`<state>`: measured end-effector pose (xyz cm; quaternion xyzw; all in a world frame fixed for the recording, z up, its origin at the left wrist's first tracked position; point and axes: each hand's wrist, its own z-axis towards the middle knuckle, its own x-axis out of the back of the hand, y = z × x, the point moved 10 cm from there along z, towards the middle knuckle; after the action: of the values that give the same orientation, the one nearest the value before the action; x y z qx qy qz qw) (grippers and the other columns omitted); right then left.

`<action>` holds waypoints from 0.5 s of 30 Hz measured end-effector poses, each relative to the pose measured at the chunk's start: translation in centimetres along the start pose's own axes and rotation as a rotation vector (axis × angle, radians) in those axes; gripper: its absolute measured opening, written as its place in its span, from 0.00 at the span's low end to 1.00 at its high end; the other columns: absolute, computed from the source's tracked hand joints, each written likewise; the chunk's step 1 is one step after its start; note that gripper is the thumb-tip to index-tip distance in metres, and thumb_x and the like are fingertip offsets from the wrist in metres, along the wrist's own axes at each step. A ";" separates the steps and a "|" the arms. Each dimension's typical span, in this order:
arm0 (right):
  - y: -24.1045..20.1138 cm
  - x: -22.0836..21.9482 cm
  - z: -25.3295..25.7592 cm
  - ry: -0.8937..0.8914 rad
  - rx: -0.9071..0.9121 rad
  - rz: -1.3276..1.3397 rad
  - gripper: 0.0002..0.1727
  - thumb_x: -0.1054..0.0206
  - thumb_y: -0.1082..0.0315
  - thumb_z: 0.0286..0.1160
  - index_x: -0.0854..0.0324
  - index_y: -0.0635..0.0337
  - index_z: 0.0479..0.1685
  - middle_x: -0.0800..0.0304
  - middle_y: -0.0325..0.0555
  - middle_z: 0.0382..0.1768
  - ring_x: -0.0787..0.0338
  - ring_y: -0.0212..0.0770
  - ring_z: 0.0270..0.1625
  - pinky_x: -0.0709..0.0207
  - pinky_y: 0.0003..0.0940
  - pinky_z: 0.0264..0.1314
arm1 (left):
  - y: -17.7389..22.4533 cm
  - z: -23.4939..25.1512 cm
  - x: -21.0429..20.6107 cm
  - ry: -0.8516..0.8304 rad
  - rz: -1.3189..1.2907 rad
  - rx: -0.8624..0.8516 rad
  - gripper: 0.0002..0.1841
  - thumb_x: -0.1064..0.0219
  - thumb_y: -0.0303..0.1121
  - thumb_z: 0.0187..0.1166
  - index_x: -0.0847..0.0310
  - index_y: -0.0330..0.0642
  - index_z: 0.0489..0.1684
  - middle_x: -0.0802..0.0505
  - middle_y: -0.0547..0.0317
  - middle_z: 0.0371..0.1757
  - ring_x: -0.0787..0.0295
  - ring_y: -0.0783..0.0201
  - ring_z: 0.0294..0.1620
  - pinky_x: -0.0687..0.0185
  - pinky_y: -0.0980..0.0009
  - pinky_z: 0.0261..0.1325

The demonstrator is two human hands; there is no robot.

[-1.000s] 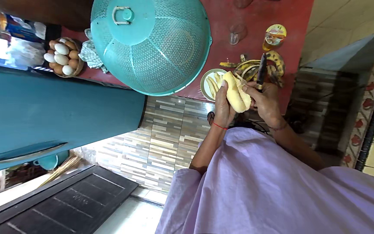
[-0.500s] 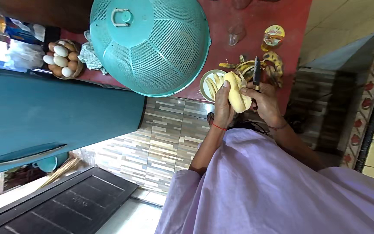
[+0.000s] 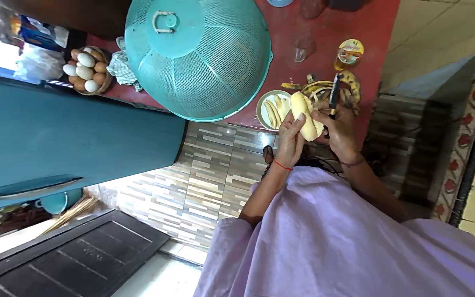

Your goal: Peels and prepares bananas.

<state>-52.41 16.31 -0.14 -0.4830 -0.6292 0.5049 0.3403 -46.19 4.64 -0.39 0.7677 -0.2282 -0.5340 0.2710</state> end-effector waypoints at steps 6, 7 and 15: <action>0.3 0.4 -0.1 -0.009 -0.046 -0.104 0.10 0.28 0.64 0.79 0.20 0.48 0.53 0.18 0.38 0.29 0.31 0.27 0.16 0.39 0.19 0.13 | 0.3 -0.3 0.1 0.036 0.107 0.000 0.24 0.36 0.33 0.83 0.30 0.59 0.78 0.12 0.65 0.62 0.11 0.70 0.54 0.13 0.71 0.56; 0.5 0.3 -0.4 -0.032 -0.073 -0.143 0.09 0.31 0.59 0.82 0.20 0.45 0.55 0.21 0.39 0.28 0.33 0.29 0.14 0.41 0.21 0.13 | 0.4 -0.2 0.4 0.081 0.131 0.013 0.23 0.36 0.34 0.84 0.30 0.59 0.78 0.11 0.64 0.62 0.11 0.70 0.54 0.13 0.70 0.57; 0.3 -0.5 -0.6 -0.119 -0.023 -0.130 0.17 0.31 0.68 0.80 0.20 0.55 0.65 0.10 0.39 0.37 0.18 0.26 0.25 0.27 0.18 0.21 | 0.7 1.9 2.5 0.223 -0.121 0.008 0.15 0.42 0.33 0.89 0.28 0.40 0.69 0.10 0.51 0.56 0.09 0.60 0.55 0.12 0.63 0.62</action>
<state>-51.61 16.01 -0.19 -0.4141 -0.6842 0.5024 0.3287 -47.19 2.22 -2.23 0.8358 -0.1520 -0.4597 0.2589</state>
